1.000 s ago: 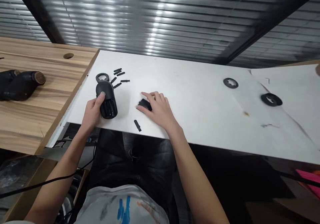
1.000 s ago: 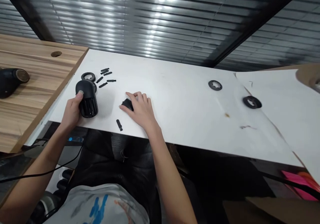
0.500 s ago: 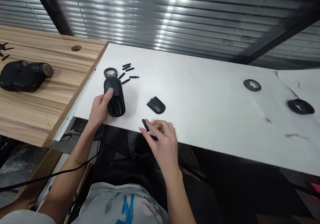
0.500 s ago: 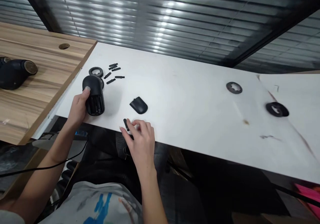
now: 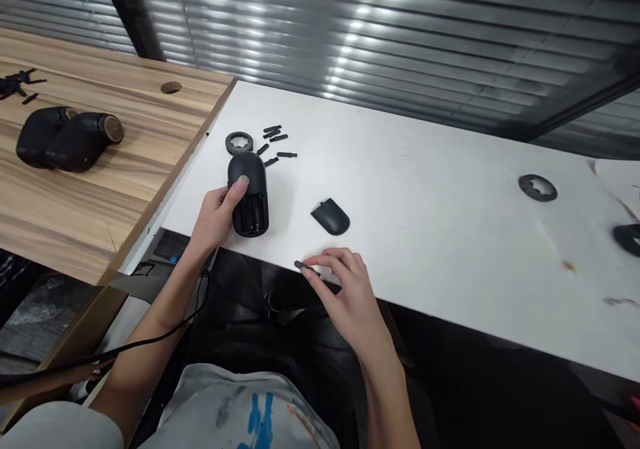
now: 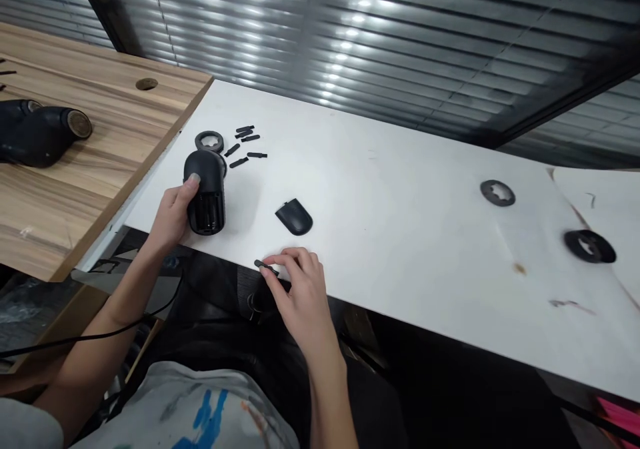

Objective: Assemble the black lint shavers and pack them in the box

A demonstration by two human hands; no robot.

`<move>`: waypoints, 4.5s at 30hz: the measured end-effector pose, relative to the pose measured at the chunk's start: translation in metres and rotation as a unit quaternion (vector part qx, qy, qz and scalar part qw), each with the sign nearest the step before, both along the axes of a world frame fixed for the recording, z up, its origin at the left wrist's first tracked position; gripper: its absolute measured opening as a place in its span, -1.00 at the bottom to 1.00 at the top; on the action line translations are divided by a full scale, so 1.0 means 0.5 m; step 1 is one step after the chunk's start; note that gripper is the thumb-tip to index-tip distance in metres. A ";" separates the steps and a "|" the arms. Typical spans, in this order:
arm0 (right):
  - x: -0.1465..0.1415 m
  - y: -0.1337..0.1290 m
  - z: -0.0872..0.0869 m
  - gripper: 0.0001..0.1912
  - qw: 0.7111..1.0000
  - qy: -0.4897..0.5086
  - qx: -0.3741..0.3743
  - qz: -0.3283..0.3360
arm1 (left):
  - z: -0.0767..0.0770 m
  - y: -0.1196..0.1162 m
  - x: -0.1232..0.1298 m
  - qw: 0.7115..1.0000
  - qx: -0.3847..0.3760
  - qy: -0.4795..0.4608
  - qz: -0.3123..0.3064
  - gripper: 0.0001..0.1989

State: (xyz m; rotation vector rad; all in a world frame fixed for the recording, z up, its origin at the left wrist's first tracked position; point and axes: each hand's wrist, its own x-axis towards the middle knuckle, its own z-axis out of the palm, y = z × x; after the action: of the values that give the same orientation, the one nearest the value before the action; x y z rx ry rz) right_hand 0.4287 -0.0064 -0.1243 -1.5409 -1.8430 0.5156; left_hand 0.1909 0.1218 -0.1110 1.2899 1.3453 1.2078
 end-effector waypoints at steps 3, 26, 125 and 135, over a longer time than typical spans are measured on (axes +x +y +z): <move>0.008 0.003 0.007 -0.87 1.000 -0.009 -0.010 0.025 | -0.002 0.000 0.000 1.000 -0.005 -0.023 0.001 -0.34; -0.124 0.084 0.052 -0.88 0.986 0.163 0.030 -0.026 | 0.015 -0.009 0.007 0.996 -0.019 -0.007 -0.081 -0.33; -0.026 0.109 0.002 -0.65 0.921 0.368 0.063 -0.112 | -0.004 -0.050 0.174 0.897 -0.198 -0.348 -0.187 -0.05; -0.018 0.104 0.015 -0.59 0.933 0.339 0.055 -0.106 | 0.002 -0.044 0.166 0.864 -0.262 -0.375 -0.212 -0.13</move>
State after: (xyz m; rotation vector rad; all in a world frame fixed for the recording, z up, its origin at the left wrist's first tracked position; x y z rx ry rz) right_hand 0.4197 0.0454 -0.1169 -1.2497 -1.1427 0.7172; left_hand 0.2737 0.0999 -0.1100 0.5641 0.6789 0.8067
